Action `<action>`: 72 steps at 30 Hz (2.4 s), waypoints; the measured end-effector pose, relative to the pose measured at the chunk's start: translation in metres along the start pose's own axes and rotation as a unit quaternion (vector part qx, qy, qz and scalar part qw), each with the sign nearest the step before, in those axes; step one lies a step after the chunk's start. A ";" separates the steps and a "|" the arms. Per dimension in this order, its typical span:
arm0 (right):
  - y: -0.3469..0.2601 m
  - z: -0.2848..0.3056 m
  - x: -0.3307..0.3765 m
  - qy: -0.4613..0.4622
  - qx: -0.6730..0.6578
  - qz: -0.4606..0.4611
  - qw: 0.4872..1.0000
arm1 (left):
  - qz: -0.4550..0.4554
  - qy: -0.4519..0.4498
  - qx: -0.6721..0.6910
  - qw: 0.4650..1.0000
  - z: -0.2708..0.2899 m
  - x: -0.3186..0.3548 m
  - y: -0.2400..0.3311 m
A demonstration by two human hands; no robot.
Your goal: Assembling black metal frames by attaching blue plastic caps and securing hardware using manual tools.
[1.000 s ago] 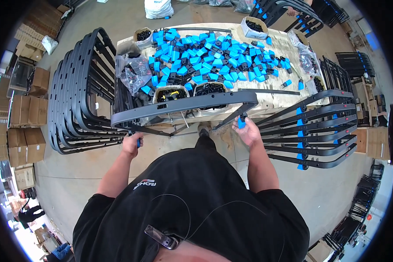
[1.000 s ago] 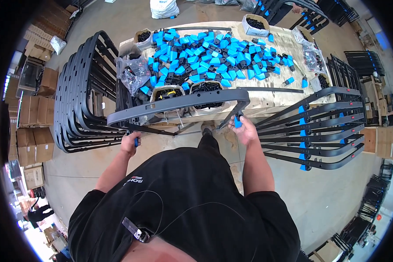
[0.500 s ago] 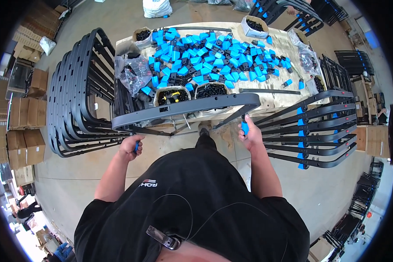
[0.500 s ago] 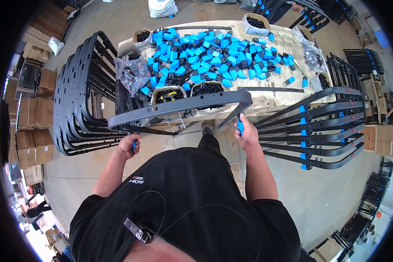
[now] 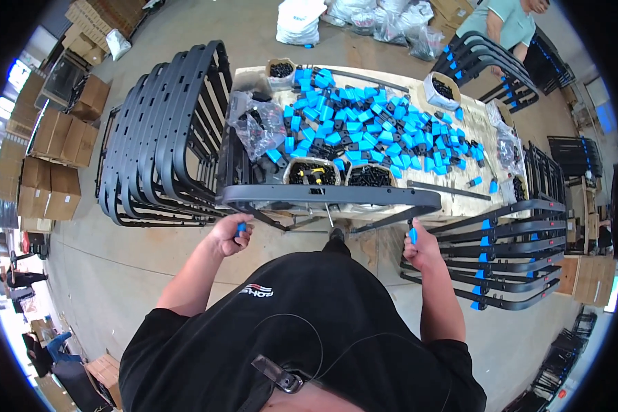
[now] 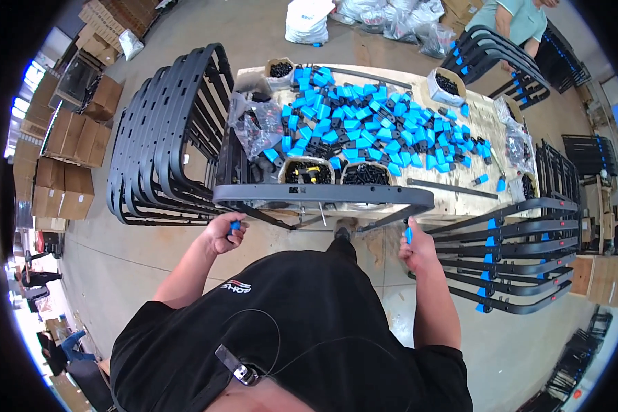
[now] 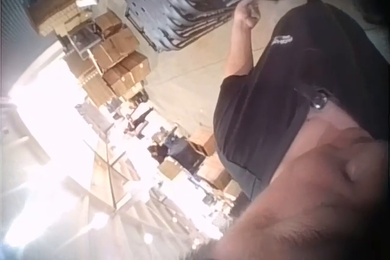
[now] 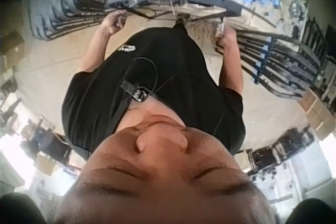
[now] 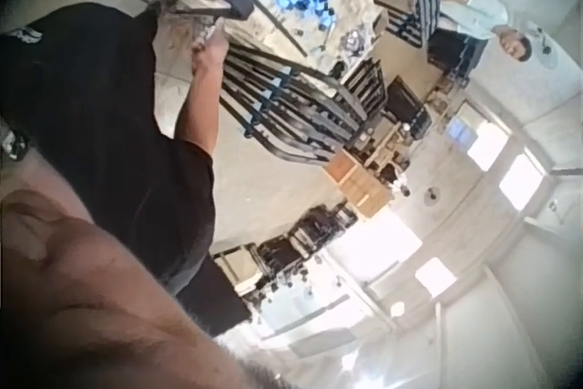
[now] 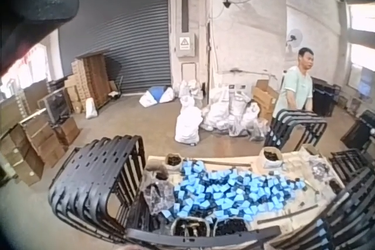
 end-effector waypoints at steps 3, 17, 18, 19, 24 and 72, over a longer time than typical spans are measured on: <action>-0.002 0.000 0.004 -0.013 0.004 -0.009 1.000 | -0.034 0.027 -0.012 0.999 0.001 -0.001 -0.002; -0.021 -0.001 0.000 0.022 0.190 0.087 0.978 | -0.338 0.186 -0.242 0.890 0.026 -0.005 0.021; -0.021 0.001 -0.003 0.028 0.228 0.099 0.968 | -0.330 0.176 -0.247 0.894 0.023 -0.012 0.021; -0.011 0.009 -0.012 0.039 0.224 0.097 0.969 | -0.347 0.182 -0.255 0.884 0.022 -0.010 0.024; -0.024 0.022 -0.027 0.200 0.392 0.334 0.834 | -0.383 0.199 -0.275 0.859 0.018 -0.005 0.026; -0.181 -0.363 0.151 -0.126 0.585 0.572 0.561 | -0.463 0.207 -0.590 0.628 -0.001 0.008 0.054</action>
Point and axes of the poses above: each hand's wrist, its own x-axis away from the middle knuckle, its own z-axis out of the back of the hand, y = z × x, the point moved 10 cm from there along -x, towards the middle knuckle, and after that the axes turned 6 degrees about -y, right-handed, at the moved point
